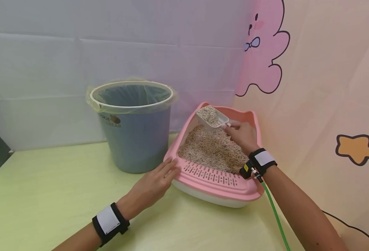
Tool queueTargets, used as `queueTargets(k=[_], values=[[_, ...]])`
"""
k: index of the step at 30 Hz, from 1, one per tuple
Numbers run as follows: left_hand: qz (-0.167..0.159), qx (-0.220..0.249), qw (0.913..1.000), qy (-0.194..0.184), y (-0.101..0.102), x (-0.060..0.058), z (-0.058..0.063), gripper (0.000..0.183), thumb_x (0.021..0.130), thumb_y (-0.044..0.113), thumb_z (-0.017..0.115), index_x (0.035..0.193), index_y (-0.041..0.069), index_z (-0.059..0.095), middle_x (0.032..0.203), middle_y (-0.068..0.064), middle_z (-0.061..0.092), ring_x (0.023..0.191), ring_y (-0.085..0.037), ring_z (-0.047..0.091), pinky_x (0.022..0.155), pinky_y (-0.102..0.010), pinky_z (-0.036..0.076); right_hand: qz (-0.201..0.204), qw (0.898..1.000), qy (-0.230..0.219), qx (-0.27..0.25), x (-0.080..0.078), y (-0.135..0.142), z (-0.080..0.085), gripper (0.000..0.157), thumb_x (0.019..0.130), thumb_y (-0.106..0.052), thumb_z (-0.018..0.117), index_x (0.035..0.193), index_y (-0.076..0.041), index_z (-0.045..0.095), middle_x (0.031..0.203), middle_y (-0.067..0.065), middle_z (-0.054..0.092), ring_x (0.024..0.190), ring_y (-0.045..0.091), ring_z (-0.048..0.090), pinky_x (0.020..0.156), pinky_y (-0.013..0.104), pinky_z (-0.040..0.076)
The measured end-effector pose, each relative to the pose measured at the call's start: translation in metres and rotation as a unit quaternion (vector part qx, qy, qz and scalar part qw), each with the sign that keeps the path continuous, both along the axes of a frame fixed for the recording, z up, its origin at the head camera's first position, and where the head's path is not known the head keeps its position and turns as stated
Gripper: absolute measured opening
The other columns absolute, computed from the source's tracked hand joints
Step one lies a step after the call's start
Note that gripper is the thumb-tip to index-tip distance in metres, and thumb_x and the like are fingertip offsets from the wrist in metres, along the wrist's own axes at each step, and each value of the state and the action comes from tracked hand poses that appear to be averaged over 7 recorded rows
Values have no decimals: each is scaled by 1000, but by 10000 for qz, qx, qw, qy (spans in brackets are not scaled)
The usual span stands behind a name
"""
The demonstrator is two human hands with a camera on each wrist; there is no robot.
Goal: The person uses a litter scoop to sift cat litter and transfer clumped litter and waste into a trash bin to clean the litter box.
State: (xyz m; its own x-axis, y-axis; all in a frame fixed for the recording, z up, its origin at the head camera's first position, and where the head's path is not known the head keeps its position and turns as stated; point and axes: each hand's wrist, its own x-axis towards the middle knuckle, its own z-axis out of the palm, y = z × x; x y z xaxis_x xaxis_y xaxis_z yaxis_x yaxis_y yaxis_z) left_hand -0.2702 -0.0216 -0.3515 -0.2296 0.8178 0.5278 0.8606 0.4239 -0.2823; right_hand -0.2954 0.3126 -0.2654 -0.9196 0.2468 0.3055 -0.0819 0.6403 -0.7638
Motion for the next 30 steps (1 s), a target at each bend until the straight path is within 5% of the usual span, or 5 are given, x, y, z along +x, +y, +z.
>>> queueTargets(k=[12,17,23,30], values=[[3,17,10000,39,0,-1,0,46,82,-1,69,125,0,53,135,-23,47,125,-36,39,94,-36,48,-397,9967,702,-52,-7,-14,5,45,88,-50,59,112,-13,69,90,10,65,70,21,58,48,29,45],[-8,54,10000,55,-1,0,0,45,82,-1,68,125,0,54,134,-23,47,125,-36,40,93,-36,49,-438,9925,1142,-34,-10,-22,6,44,88,-53,56,116,-21,68,87,6,67,68,23,58,40,26,37],[0,70,10000,52,-2,0,-1,45,82,-1,68,125,0,54,134,-23,48,125,-36,40,92,-35,50,-463,9768,1935,-795,-20,-32,4,37,89,-39,63,114,-13,69,82,7,67,64,23,58,44,18,45],[-27,163,9998,82,1,-1,-1,44,81,-1,69,123,1,55,133,-22,49,123,-36,42,92,-37,50,-764,9615,2428,-1032,-29,-35,2,35,88,-35,64,114,-11,69,81,18,66,56,19,54,41,16,43]])
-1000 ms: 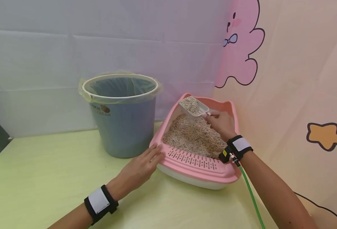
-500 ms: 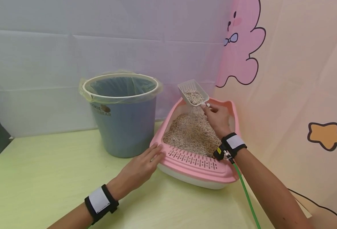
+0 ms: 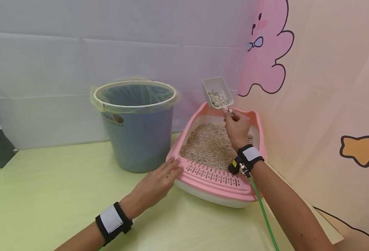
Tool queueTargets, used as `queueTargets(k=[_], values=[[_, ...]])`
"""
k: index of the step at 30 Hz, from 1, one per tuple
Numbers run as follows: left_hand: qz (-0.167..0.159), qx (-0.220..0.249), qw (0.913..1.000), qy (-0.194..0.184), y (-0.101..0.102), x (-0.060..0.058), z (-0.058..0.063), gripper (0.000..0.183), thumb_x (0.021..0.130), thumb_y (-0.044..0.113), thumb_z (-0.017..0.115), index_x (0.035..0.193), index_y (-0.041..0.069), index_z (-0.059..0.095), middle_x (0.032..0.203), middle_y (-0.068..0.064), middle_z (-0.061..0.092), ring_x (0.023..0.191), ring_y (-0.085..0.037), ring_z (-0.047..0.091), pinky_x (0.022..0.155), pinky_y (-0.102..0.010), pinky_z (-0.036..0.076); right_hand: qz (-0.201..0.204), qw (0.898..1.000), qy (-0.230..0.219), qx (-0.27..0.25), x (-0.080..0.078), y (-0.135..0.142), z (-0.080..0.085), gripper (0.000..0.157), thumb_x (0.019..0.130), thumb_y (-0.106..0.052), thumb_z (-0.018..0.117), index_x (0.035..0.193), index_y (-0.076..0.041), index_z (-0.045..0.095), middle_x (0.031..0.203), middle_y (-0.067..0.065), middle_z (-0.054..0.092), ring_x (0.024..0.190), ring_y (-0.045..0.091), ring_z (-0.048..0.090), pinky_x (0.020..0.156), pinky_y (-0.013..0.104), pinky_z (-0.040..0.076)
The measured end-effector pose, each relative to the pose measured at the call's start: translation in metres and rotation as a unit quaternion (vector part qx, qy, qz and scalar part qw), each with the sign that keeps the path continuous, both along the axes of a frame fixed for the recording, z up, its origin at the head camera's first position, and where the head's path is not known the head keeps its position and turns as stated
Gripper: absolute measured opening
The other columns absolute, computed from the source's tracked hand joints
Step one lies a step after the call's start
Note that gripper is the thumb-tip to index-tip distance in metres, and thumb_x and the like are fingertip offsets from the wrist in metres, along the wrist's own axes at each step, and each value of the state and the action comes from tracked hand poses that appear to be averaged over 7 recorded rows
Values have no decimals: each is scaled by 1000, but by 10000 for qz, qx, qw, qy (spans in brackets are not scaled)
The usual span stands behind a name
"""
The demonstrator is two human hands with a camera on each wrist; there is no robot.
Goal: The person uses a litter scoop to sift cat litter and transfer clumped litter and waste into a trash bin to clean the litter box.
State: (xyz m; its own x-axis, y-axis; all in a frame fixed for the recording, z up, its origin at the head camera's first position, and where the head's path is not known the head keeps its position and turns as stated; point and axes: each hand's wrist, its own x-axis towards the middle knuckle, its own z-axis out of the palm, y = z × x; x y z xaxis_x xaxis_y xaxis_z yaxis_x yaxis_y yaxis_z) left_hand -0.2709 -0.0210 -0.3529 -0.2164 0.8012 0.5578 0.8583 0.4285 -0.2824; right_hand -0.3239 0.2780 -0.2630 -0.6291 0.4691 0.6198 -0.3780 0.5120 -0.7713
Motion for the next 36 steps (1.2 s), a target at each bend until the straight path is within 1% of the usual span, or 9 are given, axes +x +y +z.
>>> queueTargets(k=[8,12,14,19,21,23,26,33,36], values=[[14,-11,10000,95,0,0,0,44,80,0,71,122,0,56,131,-23,49,122,-36,43,92,-37,50,-29,9998,45,206,3,0,2,35,90,-36,62,116,-13,67,80,15,66,57,16,55,43,17,44],[29,-29,10000,-3,-2,1,1,44,81,-1,69,123,1,55,132,-22,49,124,-35,42,93,-36,50,35,9992,143,362,12,-8,13,32,92,-28,62,116,-8,66,75,8,64,55,14,55,41,15,42],[34,-35,10000,-58,-2,1,1,44,82,-1,68,124,1,55,133,-22,48,124,-35,41,93,-36,50,65,9990,157,414,13,-7,16,32,91,-28,62,116,-8,66,74,7,64,57,17,57,41,16,41],[1,38,10000,-33,-1,1,0,44,81,-2,70,122,0,56,132,-22,49,123,-36,42,92,-37,50,282,9962,-301,764,13,8,19,35,89,-38,62,115,-13,67,76,5,67,64,26,61,43,20,43],[-8,59,10000,21,0,1,0,44,80,-2,71,121,0,56,131,-22,49,122,-36,43,92,-37,50,410,9912,-649,1076,19,14,24,36,90,-37,62,114,-11,67,76,5,67,63,23,62,44,19,46],[7,38,10000,89,0,0,-1,45,79,-1,72,121,0,56,131,-22,50,122,-36,43,92,-37,50,528,9823,-1022,1481,26,21,29,35,89,-36,64,110,-9,68,76,6,68,60,21,61,41,19,45],[28,21,9999,139,1,0,-1,45,79,-1,72,121,0,56,131,-23,50,122,-36,43,92,-36,50,647,9593,-1641,2207,36,34,35,33,87,-35,66,106,-8,70,79,9,70,57,18,62,42,23,49],[10,-11,10000,30,0,1,0,44,81,-2,69,122,0,55,132,-23,49,124,-36,41,95,-36,48,913,8823,-2902,3592,53,63,44,35,83,-36,71,94,-3,73,68,6,70,52,18,60,46,31,50],[44,-39,10000,3,0,2,1,43,81,-2,68,122,0,55,132,-22,49,124,-36,40,95,-35,48,1059,8587,-3215,3847,57,72,46,32,82,-34,72,90,-3,73,64,5,68,51,19,59,45,31,51]])
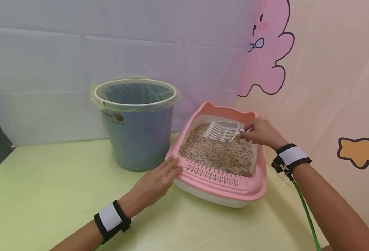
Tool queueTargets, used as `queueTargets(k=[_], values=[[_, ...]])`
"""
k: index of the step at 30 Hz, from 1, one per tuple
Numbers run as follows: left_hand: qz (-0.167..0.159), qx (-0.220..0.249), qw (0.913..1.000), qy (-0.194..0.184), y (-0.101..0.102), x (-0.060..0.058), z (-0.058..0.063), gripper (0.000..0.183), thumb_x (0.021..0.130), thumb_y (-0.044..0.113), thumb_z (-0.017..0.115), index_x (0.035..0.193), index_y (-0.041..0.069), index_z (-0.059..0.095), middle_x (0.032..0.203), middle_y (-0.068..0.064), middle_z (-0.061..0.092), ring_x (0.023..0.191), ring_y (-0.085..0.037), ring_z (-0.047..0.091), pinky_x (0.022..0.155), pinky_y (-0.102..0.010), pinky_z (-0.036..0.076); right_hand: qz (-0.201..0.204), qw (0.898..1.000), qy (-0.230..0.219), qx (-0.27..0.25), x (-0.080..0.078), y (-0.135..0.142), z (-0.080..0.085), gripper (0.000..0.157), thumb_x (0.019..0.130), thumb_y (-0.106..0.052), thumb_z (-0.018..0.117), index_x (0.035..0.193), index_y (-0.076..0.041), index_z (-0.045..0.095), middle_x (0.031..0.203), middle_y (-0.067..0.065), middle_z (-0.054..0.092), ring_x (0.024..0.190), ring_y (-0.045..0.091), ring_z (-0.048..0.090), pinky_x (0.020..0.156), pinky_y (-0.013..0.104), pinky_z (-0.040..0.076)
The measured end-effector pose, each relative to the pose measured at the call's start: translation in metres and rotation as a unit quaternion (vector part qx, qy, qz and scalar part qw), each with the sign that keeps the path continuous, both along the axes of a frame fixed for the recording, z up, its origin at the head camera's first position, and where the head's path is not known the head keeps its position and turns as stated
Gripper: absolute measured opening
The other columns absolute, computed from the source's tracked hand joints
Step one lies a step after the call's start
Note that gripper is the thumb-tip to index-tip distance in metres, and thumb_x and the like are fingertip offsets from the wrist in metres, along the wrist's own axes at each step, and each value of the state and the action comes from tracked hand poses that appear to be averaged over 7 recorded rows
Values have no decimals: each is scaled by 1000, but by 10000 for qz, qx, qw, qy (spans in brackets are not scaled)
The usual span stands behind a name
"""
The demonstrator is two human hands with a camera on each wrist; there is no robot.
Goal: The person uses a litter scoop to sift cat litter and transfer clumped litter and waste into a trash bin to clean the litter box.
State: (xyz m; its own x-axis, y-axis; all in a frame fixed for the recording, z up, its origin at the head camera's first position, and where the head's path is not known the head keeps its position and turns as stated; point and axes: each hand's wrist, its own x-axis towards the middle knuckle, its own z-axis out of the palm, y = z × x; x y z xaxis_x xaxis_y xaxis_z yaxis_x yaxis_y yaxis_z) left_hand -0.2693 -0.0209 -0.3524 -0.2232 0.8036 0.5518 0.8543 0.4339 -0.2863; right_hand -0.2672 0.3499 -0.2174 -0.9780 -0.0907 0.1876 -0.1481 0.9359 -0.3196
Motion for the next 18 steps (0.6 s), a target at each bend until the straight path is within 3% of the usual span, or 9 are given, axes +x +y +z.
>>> queueTargets(k=[8,12,18], values=[[11,-25,10000,-57,0,-1,1,44,82,-2,68,124,1,54,133,-22,47,126,-35,39,94,-35,48,42,9959,-229,874,5,16,-1,18,81,-24,73,70,-10,71,54,-2,58,48,14,50,43,28,40],[25,-34,10000,-80,0,0,1,45,81,-2,68,124,1,54,134,-22,47,126,-35,39,93,-34,49,-12,9940,-181,1078,8,20,0,17,80,-24,74,76,-8,72,53,-2,55,46,13,46,41,27,36],[6,1,10000,-88,0,0,1,45,82,-2,68,124,1,55,134,-22,47,126,-35,39,92,-34,50,-52,9946,-309,988,11,23,2,18,81,-24,73,84,-6,73,58,2,61,47,14,50,41,28,41]])
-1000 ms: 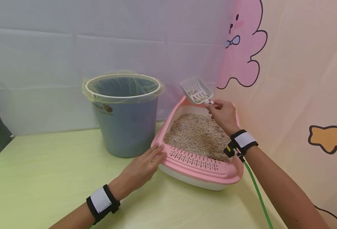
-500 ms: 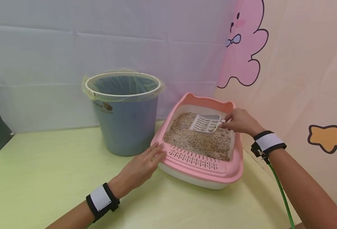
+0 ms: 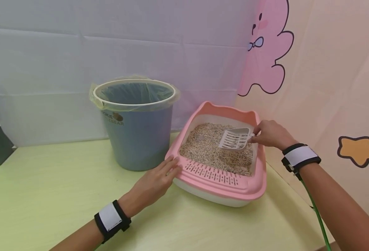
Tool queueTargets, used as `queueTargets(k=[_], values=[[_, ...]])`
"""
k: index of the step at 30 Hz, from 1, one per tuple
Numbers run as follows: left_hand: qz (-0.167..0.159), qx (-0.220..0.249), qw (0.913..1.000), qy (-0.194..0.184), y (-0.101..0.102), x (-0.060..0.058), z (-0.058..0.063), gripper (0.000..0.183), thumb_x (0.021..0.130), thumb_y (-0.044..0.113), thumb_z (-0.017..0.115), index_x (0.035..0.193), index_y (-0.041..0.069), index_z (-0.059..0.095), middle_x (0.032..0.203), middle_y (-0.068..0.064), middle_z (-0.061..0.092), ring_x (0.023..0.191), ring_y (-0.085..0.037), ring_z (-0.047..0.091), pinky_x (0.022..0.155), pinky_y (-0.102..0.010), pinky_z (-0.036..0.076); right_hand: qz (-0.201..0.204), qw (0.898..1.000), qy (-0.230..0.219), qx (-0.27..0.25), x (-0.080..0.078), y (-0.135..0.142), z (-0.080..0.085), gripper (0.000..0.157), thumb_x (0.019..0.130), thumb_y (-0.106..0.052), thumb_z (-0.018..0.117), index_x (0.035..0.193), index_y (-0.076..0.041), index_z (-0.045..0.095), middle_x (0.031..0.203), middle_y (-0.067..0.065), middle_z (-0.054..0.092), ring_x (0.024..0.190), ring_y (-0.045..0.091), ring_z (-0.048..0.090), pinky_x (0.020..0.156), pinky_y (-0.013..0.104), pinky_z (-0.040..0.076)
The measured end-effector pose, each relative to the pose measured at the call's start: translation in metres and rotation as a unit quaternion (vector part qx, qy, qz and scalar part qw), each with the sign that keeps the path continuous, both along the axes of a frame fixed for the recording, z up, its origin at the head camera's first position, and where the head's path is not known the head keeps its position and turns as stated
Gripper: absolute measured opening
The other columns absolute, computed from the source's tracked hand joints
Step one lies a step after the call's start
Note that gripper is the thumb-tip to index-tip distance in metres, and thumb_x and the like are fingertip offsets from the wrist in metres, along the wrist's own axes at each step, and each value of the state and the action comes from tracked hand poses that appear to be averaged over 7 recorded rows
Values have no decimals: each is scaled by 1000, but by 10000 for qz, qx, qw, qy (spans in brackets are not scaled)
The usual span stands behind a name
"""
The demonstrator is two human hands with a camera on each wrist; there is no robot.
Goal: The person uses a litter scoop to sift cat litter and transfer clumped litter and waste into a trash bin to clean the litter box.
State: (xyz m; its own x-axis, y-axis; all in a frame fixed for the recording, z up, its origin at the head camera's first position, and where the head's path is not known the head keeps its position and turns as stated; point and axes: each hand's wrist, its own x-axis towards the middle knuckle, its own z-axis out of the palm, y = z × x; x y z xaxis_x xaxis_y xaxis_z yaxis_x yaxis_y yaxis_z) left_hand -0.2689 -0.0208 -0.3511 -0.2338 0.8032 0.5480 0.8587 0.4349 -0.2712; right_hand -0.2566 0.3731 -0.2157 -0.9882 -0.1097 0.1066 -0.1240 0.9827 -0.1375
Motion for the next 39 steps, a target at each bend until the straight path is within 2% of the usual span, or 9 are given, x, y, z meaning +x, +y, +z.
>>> queueTargets(k=[5,11,16,20,23,27,32,36,39], values=[[6,1,10000,13,0,0,0,43,82,-3,67,123,0,55,133,-22,48,125,-35,40,93,-35,50,-124,9996,-105,-232,1,1,0,18,82,-24,73,86,-7,73,60,4,64,50,17,55,43,30,46],[31,-63,10000,58,0,0,1,43,82,-4,67,122,0,55,133,-22,49,124,-35,41,94,-35,49,-108,9964,-196,-819,0,-1,-1,25,83,-33,71,88,-9,74,62,5,65,53,20,57,49,31,46],[37,-86,9999,39,-1,0,1,44,82,-3,68,123,1,55,133,-22,48,125,-35,40,94,-35,48,-197,9897,-157,-1406,-7,-6,-1,31,83,-39,70,90,-9,75,67,6,68,53,22,57,51,31,45],[48,-71,10000,30,-1,0,1,43,82,-3,67,123,0,55,134,-22,48,125,-35,40,95,-35,48,-298,9814,-174,-1889,-14,-8,4,29,83,-39,70,89,-11,75,69,8,69,57,23,56,49,28,45],[37,-43,10000,80,-1,0,0,43,82,-3,68,123,0,55,134,-22,48,125,-35,41,94,-36,48,-297,9794,-170,-1991,-19,-9,11,31,84,-39,69,93,-10,75,72,9,69,61,23,58,49,27,46],[24,-41,9999,114,-1,2,0,44,81,-4,68,123,1,55,133,-23,48,124,-36,41,94,-35,48,-306,9820,-9,-1863,-25,-15,33,42,86,-44,65,103,-7,72,77,9,71,70,26,60,52,29,48],[-30,19,9999,146,-1,3,1,43,81,-5,68,121,0,54,131,-23,49,123,-36,42,93,-36,50,-253,9862,90,-1636,-38,-31,83,47,85,-47,65,107,-6,70,84,9,72,79,27,60,59,31,52],[5,-10,9999,149,-2,5,3,44,81,-4,68,122,0,54,132,-23,49,124,-36,41,93,-36,50,-205,9864,11,-1634,-53,-53,123,51,83,-50,65,112,-8,68,86,7,72,77,24,58,57,28,50],[64,-61,9999,146,-3,5,4,44,82,-2,68,123,1,54,133,-23,48,124,-36,40,93,-35,50,-106,9875,10,-1570,-64,-78,145,52,81,-53,65,113,-11,69,89,6,72,76,23,58,54,26,48]])
